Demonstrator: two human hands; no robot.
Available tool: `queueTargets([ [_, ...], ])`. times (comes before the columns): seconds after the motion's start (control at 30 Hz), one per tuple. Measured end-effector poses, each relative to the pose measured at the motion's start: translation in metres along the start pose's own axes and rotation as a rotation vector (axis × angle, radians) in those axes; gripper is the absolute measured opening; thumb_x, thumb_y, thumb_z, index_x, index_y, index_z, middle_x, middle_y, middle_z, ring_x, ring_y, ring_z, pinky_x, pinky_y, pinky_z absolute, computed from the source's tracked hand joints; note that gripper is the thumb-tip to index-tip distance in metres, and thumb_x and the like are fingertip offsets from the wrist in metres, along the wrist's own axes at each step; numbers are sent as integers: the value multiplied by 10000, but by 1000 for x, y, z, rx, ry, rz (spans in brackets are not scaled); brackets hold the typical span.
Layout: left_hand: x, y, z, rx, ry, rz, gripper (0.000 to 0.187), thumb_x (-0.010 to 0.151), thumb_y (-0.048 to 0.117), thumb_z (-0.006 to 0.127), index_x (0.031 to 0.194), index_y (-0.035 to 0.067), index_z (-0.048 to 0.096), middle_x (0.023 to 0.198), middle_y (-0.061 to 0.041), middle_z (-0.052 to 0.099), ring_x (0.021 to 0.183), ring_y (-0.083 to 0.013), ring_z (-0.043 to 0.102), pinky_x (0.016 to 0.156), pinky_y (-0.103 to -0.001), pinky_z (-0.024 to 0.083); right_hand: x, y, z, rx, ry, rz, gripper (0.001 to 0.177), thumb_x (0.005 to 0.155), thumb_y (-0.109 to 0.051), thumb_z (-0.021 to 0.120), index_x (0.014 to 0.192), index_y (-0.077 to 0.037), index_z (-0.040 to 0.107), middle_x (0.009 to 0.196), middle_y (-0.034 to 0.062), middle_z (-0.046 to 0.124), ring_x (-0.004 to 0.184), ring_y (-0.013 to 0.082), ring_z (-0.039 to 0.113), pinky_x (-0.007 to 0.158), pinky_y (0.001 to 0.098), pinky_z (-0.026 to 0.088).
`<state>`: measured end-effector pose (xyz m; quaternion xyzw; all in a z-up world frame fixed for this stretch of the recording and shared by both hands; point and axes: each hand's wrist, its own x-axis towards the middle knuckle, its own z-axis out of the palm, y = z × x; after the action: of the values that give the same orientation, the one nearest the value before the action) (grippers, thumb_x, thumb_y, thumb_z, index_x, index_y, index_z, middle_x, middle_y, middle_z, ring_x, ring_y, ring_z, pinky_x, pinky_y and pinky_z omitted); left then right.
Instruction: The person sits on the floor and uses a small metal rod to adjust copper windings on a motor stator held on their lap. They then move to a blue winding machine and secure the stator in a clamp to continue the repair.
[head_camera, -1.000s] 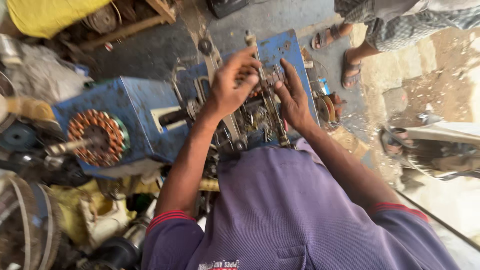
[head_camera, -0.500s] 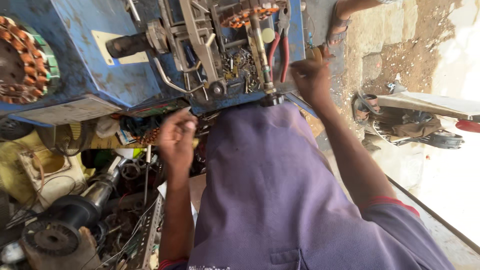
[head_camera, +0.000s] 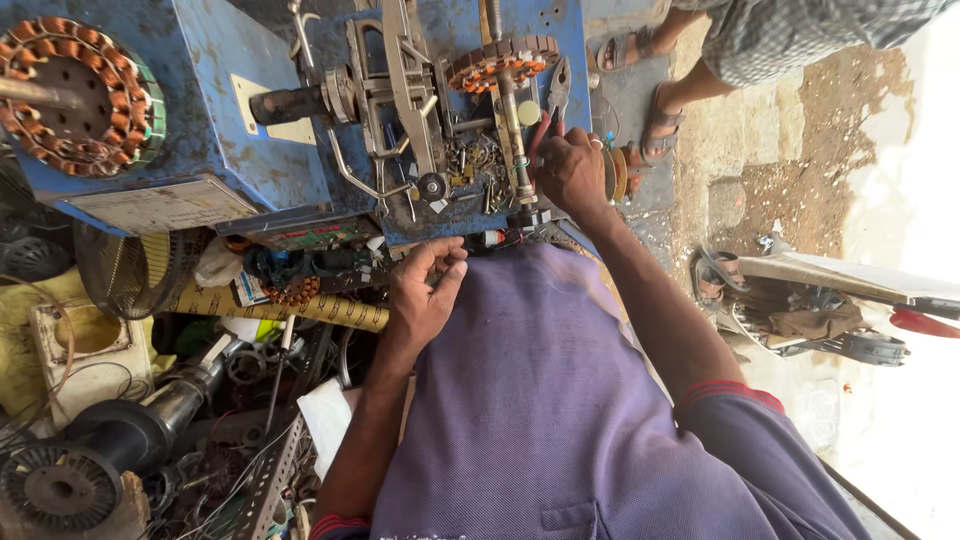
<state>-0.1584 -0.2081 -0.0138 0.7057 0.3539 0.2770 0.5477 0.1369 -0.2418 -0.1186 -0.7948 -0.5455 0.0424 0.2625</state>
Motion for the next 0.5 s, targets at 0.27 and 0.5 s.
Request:
queueTargets([
  [0.27, 14, 26, 19, -443, -91, -313, 185, 978, 85, 699, 1136, -10, 701, 887, -84, 736, 736, -109, 695, 633, -253, 579, -26, -52, -91, 439, 157, -22, 102, 875, 19, 746, 897, -38, 665, 884, 108, 677, 756, 250, 683, 684, 355, 533],
  [0.5, 63, 51, 43, -647, -174, -181, 137, 984, 87, 707, 1070, -18, 686, 841, -71, 727, 704, -101, 680, 607, -252, 573, -27, -125, -158, 260, 254, -505, 241, 819, 62, 778, 1021, -21, 675, 991, 147, 707, 884, 300, 712, 720, 371, 558],
])
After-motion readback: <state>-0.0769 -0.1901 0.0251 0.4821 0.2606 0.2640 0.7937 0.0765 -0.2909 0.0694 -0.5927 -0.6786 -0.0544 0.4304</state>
